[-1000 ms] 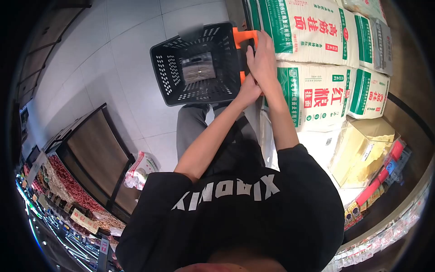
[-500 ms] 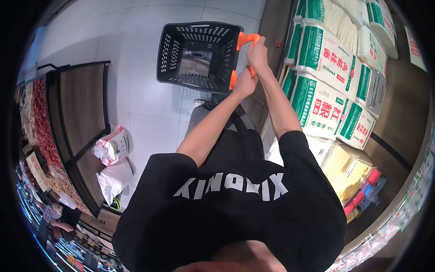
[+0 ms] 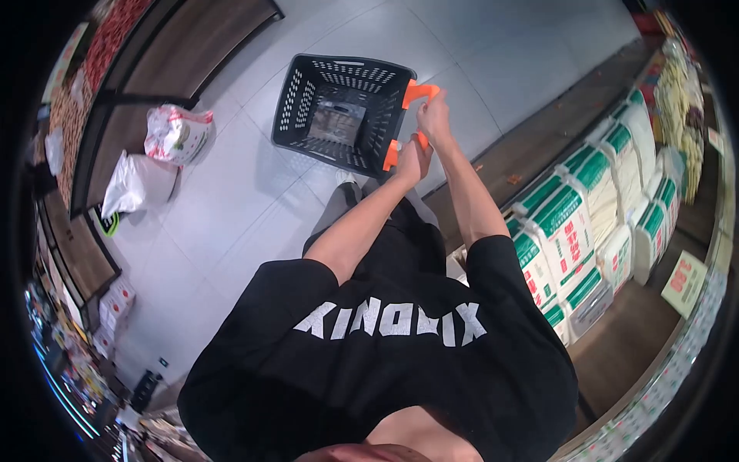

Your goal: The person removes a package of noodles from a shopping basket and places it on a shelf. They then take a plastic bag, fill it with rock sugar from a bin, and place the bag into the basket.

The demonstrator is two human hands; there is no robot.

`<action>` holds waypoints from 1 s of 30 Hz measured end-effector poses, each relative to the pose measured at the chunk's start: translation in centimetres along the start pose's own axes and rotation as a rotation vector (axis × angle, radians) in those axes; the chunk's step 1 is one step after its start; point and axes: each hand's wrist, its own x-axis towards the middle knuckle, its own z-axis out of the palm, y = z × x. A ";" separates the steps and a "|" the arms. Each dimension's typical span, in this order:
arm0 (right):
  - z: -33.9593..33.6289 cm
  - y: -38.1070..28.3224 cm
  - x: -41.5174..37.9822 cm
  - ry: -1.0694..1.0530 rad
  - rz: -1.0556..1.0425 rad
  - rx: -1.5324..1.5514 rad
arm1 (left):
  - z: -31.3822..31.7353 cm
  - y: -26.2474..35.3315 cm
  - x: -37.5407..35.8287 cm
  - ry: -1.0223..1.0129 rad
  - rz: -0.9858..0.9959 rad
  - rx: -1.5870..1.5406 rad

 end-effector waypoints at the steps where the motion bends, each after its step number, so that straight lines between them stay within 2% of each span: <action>1: 1.1 -0.1 0.6 -0.029 -0.057 -0.067 | -0.7 0.0 0.1 0.046 -0.035 -0.031; 3: 3.7 -1.6 2.9 -0.075 -0.201 -0.177 | -1.7 -0.6 1.2 0.153 -0.080 -0.064; 6: 4.9 -7.8 3.4 -0.306 -0.171 -0.085 | -3.9 -0.2 2.5 0.254 -0.211 -0.148; 9: 7.6 -11.1 4.5 -0.466 -0.351 -0.160 | -5.8 -0.1 3.7 0.404 -0.300 -0.246; 12: 11.7 -12.4 5.6 -0.493 -0.658 -0.209 | -6.2 -1.7 5.6 0.617 -0.305 -0.331; 18: 15.4 -19.6 1.2 -0.911 -0.583 -0.287 | -8.8 -4.4 5.5 0.940 -0.369 -0.474; 21: 18.5 -20.7 0.0 -1.082 -0.675 -0.334 | -10.5 -5.3 4.8 1.020 -0.505 -0.575; 24: 20.4 -19.3 0.6 -1.097 -1.032 -0.426 | -9.9 -6.2 5.3 1.125 -0.578 -0.610; 25: 20.3 -19.4 0.5 -1.113 -1.098 -0.460 | -10.8 -5.0 4.1 1.096 -0.650 -0.687; 28: 26.5 -18.6 -6.8 -1.148 -1.255 -0.560 | -11.9 -12.9 -1.4 1.101 -0.652 -0.682; 30: 27.4 -19.1 -7.3 -1.140 -1.352 -0.591 | -12.7 -14.2 -3.0 1.046 -0.627 -0.611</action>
